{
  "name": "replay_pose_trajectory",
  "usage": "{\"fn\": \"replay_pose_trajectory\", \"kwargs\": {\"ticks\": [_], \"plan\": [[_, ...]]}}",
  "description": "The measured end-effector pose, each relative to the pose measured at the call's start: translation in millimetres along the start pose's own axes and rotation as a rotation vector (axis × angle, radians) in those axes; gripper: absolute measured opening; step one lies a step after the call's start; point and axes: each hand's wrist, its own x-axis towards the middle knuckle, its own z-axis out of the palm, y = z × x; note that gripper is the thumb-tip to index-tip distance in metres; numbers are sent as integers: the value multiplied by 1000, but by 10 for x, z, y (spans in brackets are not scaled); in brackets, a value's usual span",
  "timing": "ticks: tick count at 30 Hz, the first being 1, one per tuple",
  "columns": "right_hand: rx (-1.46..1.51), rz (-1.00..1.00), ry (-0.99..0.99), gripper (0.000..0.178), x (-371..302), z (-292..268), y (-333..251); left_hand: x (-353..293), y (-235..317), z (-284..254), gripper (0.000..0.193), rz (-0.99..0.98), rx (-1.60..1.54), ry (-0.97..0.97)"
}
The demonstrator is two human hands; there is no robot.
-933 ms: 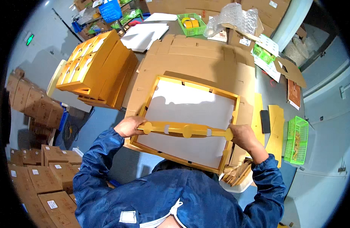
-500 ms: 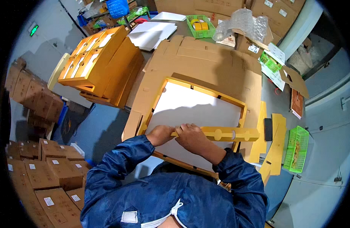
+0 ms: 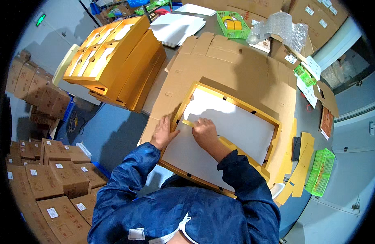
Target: The person assembles flat-packed cardboard boxes by folding the side flaps and inserting yellow cardboard dividers. They place white foam sheets inside the boxes and arrange the dividers to create a grid pattern. The process is repeated for multiple boxes in a warehouse environment.
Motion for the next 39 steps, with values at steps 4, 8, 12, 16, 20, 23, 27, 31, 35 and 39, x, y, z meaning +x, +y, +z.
{"fn": "replay_pose_trajectory", "kwargs": {"ticks": [4, 8, 12, 16, 20, 23, 27, 31, 35, 39], "plan": [[-7, 22, -157, 12, 86, 245, -73, -46, -273, 380, 31, -109, -96, -173], [-13, -48, -262, 13, 130, 305, -42, -27, -273, 414, 23, -139, -162, -194], [68, -140, -298, 14, 259, 294, 14, 3, -265, 332, 21, -95, -163, -222], [157, -84, -351, 15, 275, 372, 78, 15, -251, 391, 16, -117, -83, -225], [130, -54, -281, 25, 198, 423, 65, 187, 166, -65, 24, -320, -36, -432], [176, 42, -120, 38, 186, -257, -153, 34, -81, 139, 47, -134, 68, -256], [210, 343, 153, 44, -512, -1154, 246, 79, 445, 361, 54, 480, 50, 72], [3, 733, 335, 31, -1707, -1890, 748, -110, 1743, 569, 51, 891, -214, -229], [298, 1192, 270, 39, -2509, -1878, 757, -312, 2411, 1114, 50, 1019, -249, -391], [376, 1175, 25, 53, -2674, -1612, 524, -246, 2598, 1385, 24, 1015, -38, -434]]}}
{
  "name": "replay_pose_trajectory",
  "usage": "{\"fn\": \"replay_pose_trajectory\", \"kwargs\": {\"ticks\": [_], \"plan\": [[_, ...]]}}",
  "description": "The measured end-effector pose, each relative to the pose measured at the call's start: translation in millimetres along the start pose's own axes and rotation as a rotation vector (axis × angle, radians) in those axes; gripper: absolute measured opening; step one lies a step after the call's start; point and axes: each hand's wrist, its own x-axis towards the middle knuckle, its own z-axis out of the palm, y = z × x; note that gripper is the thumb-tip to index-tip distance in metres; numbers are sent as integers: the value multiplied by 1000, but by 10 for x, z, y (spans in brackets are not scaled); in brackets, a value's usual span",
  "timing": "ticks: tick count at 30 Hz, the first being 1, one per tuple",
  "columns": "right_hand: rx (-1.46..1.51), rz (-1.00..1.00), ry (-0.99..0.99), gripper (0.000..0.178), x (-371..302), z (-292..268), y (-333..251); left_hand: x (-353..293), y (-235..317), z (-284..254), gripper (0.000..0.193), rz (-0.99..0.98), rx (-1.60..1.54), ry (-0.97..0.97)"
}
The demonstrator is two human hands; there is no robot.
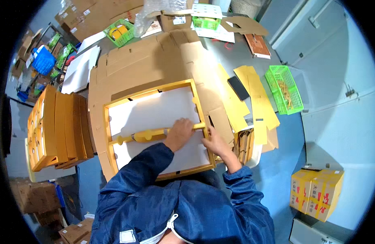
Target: The person assembles flat-packed cardboard boxes by folding the side flaps and inserting yellow cardboard dividers. They place white foam sheets inside the boxes and arrange the dividers to create a grid pattern. The process is repeated for multiple boxes in a warehouse environment.
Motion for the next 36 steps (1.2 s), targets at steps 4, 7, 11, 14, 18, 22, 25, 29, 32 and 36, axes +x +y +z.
{"fn": "replay_pose_trajectory", "kwargs": {"ticks": [4, 7, 11, 14, 18, 22, 25, 29, 32, 36], "plan": [[110, 82, -79, 45, 61, 74, -23, 128, -99, 10, 13, -58, -7, 35], [21, 68, -70, 33, 119, 121, 103, 79, -140, 58, 14, -94, -13, -32], [-130, -67, -17, 30, 147, 163, 162, -100, -130, 200, 17, -78, 37, 25], [-154, -83, -9, 29, 150, 170, 149, -14, 16, 227, 14, -59, 109, 111], [-231, -119, -23, 28, 173, 132, 130, 86, -14, 294, 9, -93, 130, 78], [-280, -140, -56, 26, 184, 85, 41, 143, -84, 380, 6, -49, 143, 105], [-346, -169, -62, 25, 192, 95, 10, 147, -94, 385, 6, -1, 133, 110], [-379, -179, -65, 24, 234, 67, -57, 192, -151, 398, 7, 27, 83, 72], [-413, -220, -53, 25, 388, -37, -194, 265, -204, 394, 7, -39, 130, 84], [-421, -344, -59, 22, 826, -39, -243, 422, -370, 344, 9, -196, 133, 141]]}}
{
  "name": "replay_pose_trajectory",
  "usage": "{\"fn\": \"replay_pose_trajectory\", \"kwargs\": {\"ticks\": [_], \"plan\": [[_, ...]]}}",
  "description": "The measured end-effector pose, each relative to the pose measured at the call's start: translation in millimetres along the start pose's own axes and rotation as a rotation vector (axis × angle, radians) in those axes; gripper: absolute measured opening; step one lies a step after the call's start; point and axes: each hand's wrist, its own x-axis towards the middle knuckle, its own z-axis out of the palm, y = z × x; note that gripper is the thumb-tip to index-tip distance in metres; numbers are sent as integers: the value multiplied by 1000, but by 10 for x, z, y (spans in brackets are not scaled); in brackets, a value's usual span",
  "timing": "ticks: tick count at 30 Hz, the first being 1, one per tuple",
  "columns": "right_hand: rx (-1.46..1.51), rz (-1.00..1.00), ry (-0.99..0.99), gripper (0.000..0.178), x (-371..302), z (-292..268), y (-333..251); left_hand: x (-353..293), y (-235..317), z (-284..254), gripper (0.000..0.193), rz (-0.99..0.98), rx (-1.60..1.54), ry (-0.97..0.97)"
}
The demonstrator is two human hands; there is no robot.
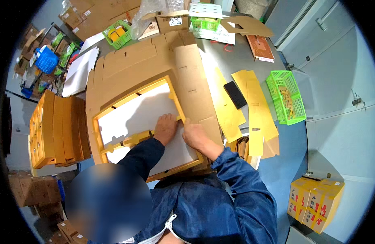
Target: The person assembles flat-packed cardboard boxes by folding the side flaps and inserting yellow cardboard dividers. They place white foam sheets inside the boxes and arrange the dividers to create a grid pattern. The process is repeated for multiple boxes in a warehouse environment.
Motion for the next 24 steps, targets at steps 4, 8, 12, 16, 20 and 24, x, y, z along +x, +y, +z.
{"fn": "replay_pose_trajectory", "kwargs": {"ticks": [4, 8, 12, 16, 20, 24], "plan": [[-114, -36, 9, 18, 317, 111, -35, 48, -257, 39, 11, -44, 83, 21], [-70, -72, 64, 22, 599, 288, 34, 219, -403, 29, 17, -125, 134, 28], [335, -31, 207, 39, 662, -55, 214, 412, -539, -133, 39, -221, 94, 111], [572, 206, 479, 47, 240, -397, 1284, 276, -420, -853, 49, -27, -178, 353], [-18, 477, 166, 54, -489, -204, 2026, -827, -481, -1227, 23, -186, -266, 93], [-184, 498, 89, 82, -820, 272, 2078, -1982, -310, -1246, 38, 39, -165, -474]]}}
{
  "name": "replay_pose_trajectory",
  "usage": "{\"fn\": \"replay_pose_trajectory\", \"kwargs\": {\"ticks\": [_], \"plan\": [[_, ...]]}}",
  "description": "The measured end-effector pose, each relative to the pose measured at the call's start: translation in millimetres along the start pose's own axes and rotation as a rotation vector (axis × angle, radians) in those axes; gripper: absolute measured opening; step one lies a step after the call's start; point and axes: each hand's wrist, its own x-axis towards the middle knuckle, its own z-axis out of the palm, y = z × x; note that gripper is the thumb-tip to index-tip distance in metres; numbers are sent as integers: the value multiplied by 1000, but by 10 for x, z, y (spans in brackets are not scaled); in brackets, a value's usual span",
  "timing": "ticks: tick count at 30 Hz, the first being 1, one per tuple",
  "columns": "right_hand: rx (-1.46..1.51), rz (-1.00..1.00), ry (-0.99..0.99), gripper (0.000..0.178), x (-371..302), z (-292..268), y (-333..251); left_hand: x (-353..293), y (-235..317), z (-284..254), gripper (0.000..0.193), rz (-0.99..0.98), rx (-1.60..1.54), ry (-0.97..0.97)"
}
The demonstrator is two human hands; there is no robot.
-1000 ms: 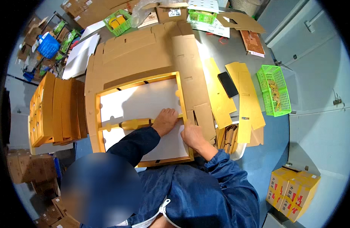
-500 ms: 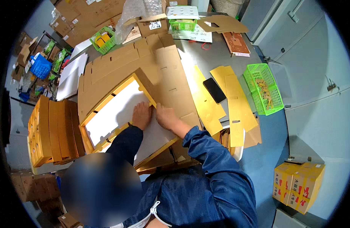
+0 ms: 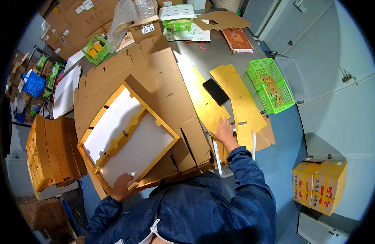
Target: The person assembles flat-packed cardboard boxes by folding the side flaps and inserting yellow cardboard dividers. They place white foam sheets inside the boxes and arrange the dividers to create a grid pattern. The process is repeated for multiple boxes in a warehouse environment.
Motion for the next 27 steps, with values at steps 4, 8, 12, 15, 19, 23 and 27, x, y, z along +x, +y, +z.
{"fn": "replay_pose_trajectory", "kwargs": {"ticks": [4, 8, 12, 15, 19, 23, 27], "plan": [[-125, -23, 74, 88, -19, 262, -116, -125, 370, 120, 43, -271, -22, -11], [-189, 13, 60, 86, 48, 288, -152, -31, 264, 381, 29, -294, 66, 33], [-77, 40, 16, 81, 25, 88, -124, 272, 510, 445, 24, -306, 31, 160], [116, 34, -9, 81, 1, -23, -42, 513, 597, 466, 26, -376, -52, 187], [96, 51, -17, 77, -67, -80, 83, 783, 660, 316, 34, -452, -89, 84], [103, 78, -36, 73, -46, 33, 157, 849, 646, 221, 36, -437, -30, 61], [200, 71, -75, 74, 11, 99, 197, 800, 636, 232, 33, -436, -68, 122]]}}
